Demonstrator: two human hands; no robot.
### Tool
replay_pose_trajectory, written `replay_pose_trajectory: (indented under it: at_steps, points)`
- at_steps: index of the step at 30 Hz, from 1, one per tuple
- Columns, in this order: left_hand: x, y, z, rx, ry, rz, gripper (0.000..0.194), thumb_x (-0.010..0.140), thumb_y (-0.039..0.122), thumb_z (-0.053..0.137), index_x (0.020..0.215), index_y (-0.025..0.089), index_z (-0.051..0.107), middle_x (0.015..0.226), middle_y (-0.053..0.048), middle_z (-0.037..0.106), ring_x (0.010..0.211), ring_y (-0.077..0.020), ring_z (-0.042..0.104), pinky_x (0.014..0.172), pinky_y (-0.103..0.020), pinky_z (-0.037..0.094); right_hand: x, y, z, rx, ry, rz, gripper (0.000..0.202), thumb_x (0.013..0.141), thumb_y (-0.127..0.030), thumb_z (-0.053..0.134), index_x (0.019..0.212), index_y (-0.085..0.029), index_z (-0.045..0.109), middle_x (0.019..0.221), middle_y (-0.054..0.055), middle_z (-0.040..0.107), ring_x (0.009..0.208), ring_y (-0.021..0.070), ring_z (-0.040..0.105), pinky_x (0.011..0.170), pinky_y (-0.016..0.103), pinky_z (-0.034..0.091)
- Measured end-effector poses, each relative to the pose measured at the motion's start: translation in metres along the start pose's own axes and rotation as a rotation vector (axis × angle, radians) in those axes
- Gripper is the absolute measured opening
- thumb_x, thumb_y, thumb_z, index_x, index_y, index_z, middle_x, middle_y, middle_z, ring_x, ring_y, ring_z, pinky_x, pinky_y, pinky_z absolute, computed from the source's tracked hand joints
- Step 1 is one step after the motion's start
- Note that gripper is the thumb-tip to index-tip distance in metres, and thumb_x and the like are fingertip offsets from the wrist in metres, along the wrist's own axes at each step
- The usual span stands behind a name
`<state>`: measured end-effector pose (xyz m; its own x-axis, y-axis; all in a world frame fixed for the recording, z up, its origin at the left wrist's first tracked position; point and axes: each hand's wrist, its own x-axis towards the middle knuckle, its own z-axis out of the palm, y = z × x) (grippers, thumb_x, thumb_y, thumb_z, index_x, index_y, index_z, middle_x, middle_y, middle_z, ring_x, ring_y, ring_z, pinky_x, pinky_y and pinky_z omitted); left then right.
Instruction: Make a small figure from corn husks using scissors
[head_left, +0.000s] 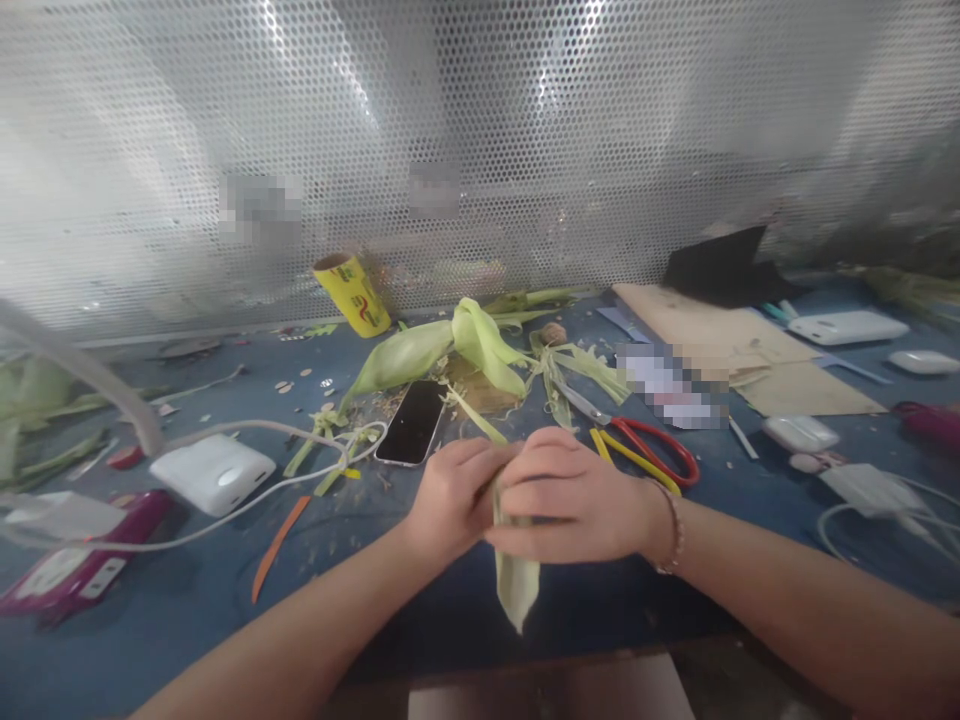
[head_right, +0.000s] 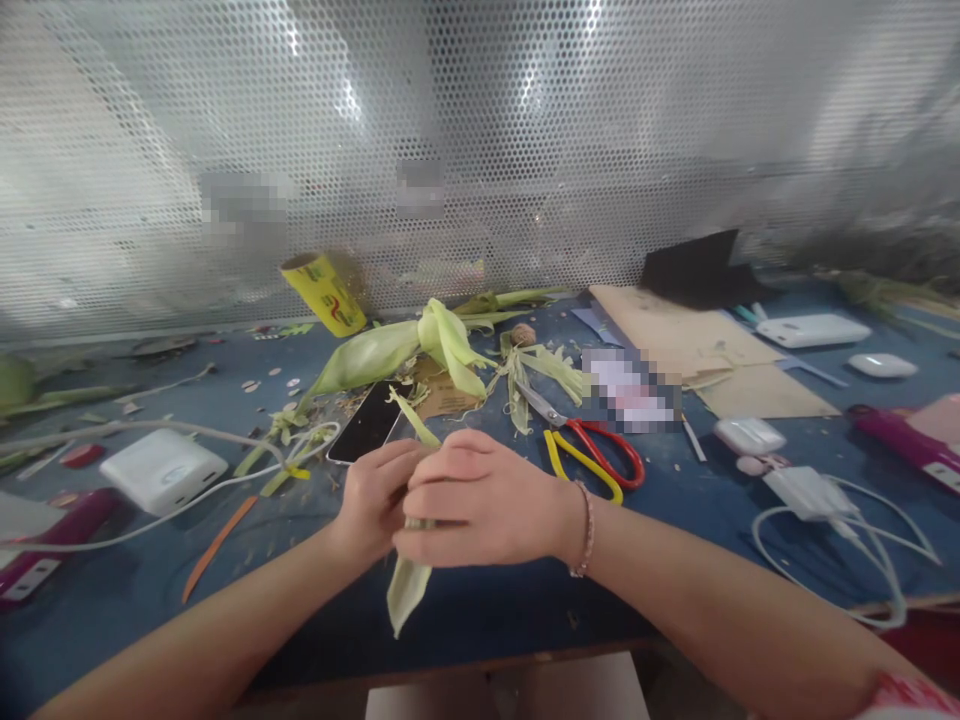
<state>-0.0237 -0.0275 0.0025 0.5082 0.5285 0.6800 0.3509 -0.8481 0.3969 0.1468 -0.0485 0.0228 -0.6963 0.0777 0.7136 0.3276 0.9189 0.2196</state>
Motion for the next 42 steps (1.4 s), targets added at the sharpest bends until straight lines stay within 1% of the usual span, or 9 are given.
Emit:
replay_pose_trajectory:
  at_steps: [5, 11, 15, 21, 26, 30, 36, 38, 42]
  points:
    - [0.001, 0.003, -0.001, -0.105, 0.051, -0.191, 0.019, 0.082, 0.018, 0.045, 0.081, 0.018, 0.064, 0.069, -0.003, 0.065, 0.06, -0.0127, 0.058, 0.056, -0.023, 0.043, 0.001, -0.001, -0.006, 0.074, 0.028, -0.001, 0.012, 0.084, -0.017, 0.054, 0.082, -0.026, 0.063, 0.082, -0.011, 0.069, 0.092, 0.0113, 0.058, 0.09, 0.033, 0.042]
    - [0.001, 0.0, 0.002, -0.301, 0.325, -0.553, 0.028, 0.089, 0.033, 0.039, 0.085, 0.02, 0.063, 0.069, 0.0, 0.062, 0.059, -0.0109, 0.053, 0.055, -0.023, 0.041, -0.005, 0.017, 0.003, 0.157, 0.223, 0.208, 0.012, 0.077, -0.009, 0.059, 0.08, -0.02, 0.06, 0.081, 0.0, 0.07, 0.079, 0.0131, 0.06, 0.072, 0.029, 0.052]
    - [0.002, -0.004, 0.007, -0.473, 0.395, -0.639, 0.024, 0.085, 0.036, 0.046, 0.088, 0.02, 0.063, 0.078, -0.002, 0.063, 0.069, -0.0129, 0.056, 0.061, -0.024, 0.044, -0.01, 0.026, 0.011, 0.168, 0.194, 0.176, 0.014, 0.082, -0.006, 0.051, 0.084, -0.018, 0.059, 0.082, 0.002, 0.07, 0.076, 0.01, 0.063, 0.073, 0.026, 0.054]
    - [0.01, 0.001, 0.01, -0.816, 0.472, -0.754, 0.018, 0.075, 0.036, 0.06, 0.082, 0.019, 0.062, 0.068, 0.001, 0.059, 0.06, -0.0097, 0.053, 0.055, -0.022, 0.044, -0.017, 0.031, 0.008, -0.05, 0.043, 0.054, 0.021, 0.086, -0.008, 0.047, 0.101, -0.015, 0.059, 0.098, 0.003, 0.067, 0.099, 0.0135, 0.059, 0.089, 0.028, 0.052]
    - [0.012, 0.007, 0.01, -0.921, 0.412, -0.737, 0.016, 0.074, 0.035, 0.061, 0.083, 0.021, 0.062, 0.081, -0.001, 0.065, 0.071, -0.012, 0.06, 0.065, -0.026, 0.049, -0.018, 0.026, 0.017, -0.157, 0.033, 0.068, 0.029, 0.082, -0.012, 0.054, 0.108, -0.022, 0.059, 0.09, 0.002, 0.063, 0.095, 0.0149, 0.058, 0.087, 0.029, 0.052]
    - [0.006, 0.006, 0.011, -0.81, 0.349, -0.641, 0.018, 0.079, 0.024, 0.056, 0.096, 0.024, 0.062, 0.103, -0.003, 0.066, 0.092, -0.0161, 0.061, 0.082, -0.031, 0.048, -0.017, 0.017, 0.029, -0.083, 0.072, 0.246, 0.027, 0.081, -0.016, 0.055, 0.104, -0.028, 0.06, 0.086, 0.001, 0.06, 0.093, 0.0156, 0.056, 0.085, 0.029, 0.051]
    - [0.003, 0.007, 0.009, -0.716, 0.347, -0.556, 0.022, 0.082, 0.019, 0.053, 0.102, 0.026, 0.061, 0.111, -0.002, 0.063, 0.096, -0.015, 0.061, 0.085, -0.029, 0.048, -0.007, 0.012, 0.019, -0.091, 0.065, 0.098, 0.02, 0.083, -0.024, 0.051, 0.098, -0.014, 0.06, 0.08, 0.008, 0.057, 0.084, 0.019, 0.055, 0.083, 0.036, 0.049]
    - [0.002, 0.008, 0.009, -0.72, 0.357, -0.541, 0.022, 0.082, 0.021, 0.053, 0.102, 0.025, 0.06, 0.112, -0.003, 0.063, 0.096, -0.0158, 0.061, 0.084, -0.03, 0.049, -0.005, 0.01, 0.016, 0.044, 0.12, 0.175, 0.019, 0.084, -0.024, 0.049, 0.097, -0.013, 0.059, 0.083, 0.01, 0.058, 0.086, 0.0191, 0.056, 0.082, 0.037, 0.049]
    - [0.001, 0.006, 0.012, -0.618, 0.378, -0.549, 0.021, 0.082, 0.026, 0.053, 0.102, 0.024, 0.06, 0.112, -0.006, 0.064, 0.097, -0.0187, 0.061, 0.083, -0.033, 0.049, -0.002, 0.005, 0.02, 0.359, 0.223, 0.52, 0.012, 0.083, -0.015, 0.049, 0.087, -0.018, 0.06, 0.084, 0.006, 0.062, 0.083, 0.0149, 0.059, 0.075, 0.03, 0.051]
